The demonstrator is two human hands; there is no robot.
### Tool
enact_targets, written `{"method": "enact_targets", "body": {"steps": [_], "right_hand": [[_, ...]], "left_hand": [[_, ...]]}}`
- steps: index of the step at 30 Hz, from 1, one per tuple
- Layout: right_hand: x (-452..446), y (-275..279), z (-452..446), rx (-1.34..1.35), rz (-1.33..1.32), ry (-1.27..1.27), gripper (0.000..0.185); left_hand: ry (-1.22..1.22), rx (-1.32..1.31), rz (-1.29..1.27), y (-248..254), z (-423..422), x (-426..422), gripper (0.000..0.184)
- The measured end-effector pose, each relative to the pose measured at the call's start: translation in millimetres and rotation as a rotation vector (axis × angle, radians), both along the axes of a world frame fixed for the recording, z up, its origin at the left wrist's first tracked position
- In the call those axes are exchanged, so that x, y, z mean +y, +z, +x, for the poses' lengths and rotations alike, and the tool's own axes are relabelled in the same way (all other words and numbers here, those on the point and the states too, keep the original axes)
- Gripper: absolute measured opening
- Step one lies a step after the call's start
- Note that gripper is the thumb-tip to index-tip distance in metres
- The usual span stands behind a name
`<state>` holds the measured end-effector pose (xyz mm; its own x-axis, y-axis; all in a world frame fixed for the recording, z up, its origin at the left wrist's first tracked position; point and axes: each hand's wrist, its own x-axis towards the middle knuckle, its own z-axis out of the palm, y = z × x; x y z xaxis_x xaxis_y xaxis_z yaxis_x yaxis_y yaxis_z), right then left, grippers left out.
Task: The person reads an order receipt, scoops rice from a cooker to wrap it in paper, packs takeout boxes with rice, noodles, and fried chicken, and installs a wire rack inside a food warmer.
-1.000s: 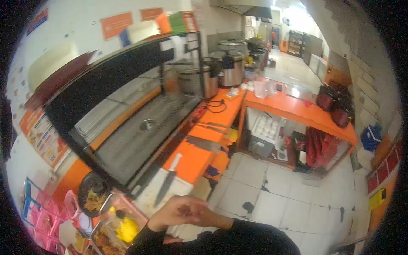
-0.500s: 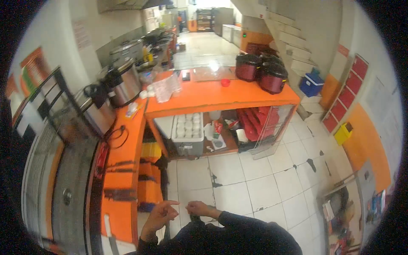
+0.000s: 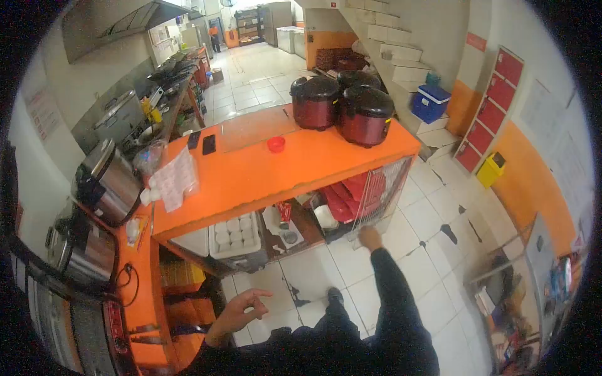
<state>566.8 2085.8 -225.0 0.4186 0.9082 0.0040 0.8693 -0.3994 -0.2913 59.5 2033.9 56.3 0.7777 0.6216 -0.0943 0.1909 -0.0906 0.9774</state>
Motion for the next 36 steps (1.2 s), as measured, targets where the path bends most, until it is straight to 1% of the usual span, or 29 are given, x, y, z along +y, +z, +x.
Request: {"method": "enact_targets", "body": {"steps": [1,3,4,5,8,11,14,17,20,23,26,29,32,36], "right_hand": [[21,6,35,-0.038,0.025,-0.069,0.031],[65,30,98,0.047,-0.050,-0.203,0.040],[85,38,123,0.069,-0.014,-0.224,0.043],[100,41,145,0.090,0.015,-0.250,0.046],[140,37,196,-0.041,-0.024,-0.192,0.049],[153,26,220,-0.120,-0.007,-0.057,0.052],[159,8,232,-0.185,0.108,0.019,0.053],[157,13,238,-0.145,0.179,0.152,0.052],[152,2,255,-0.259,0.229,0.292,0.051],[153,3,260,-0.291,0.249,0.323,0.050],[160,0,268,-0.265,0.186,0.332,0.047],[164,8,274,-0.288,0.226,0.354,0.045],[163,-4,287,-0.351,0.260,0.433,0.046],[170,-9,288,-0.373,0.279,0.449,0.042]], "left_hand": [[0.041,0.001,-0.066,-7,23,13,0.038],[0.128,0.008,-0.201,-25,72,33,0.038],[0.184,0.033,-0.284,-29,98,43,0.039],[0.192,0.052,-0.304,-29,123,55,0.040],[0.204,0.108,-0.354,-30,190,90,0.041],[0.194,0.147,-0.375,-26,239,119,0.042],[0.224,0.123,-0.436,-19,278,134,0.040],[0.257,0.140,-0.478,-28,300,141,0.039],[0.243,0.136,-0.503,-22,318,145,0.038],[0.271,0.136,-0.505,-23,331,147,0.038],[0.280,0.154,-0.482,-26,338,148,0.038],[0.292,0.184,-0.480,-22,347,149,0.038],[0.285,0.203,-0.476,-18,354,149,0.037],[0.248,0.207,-0.487,-24,368,154,0.036]]}}
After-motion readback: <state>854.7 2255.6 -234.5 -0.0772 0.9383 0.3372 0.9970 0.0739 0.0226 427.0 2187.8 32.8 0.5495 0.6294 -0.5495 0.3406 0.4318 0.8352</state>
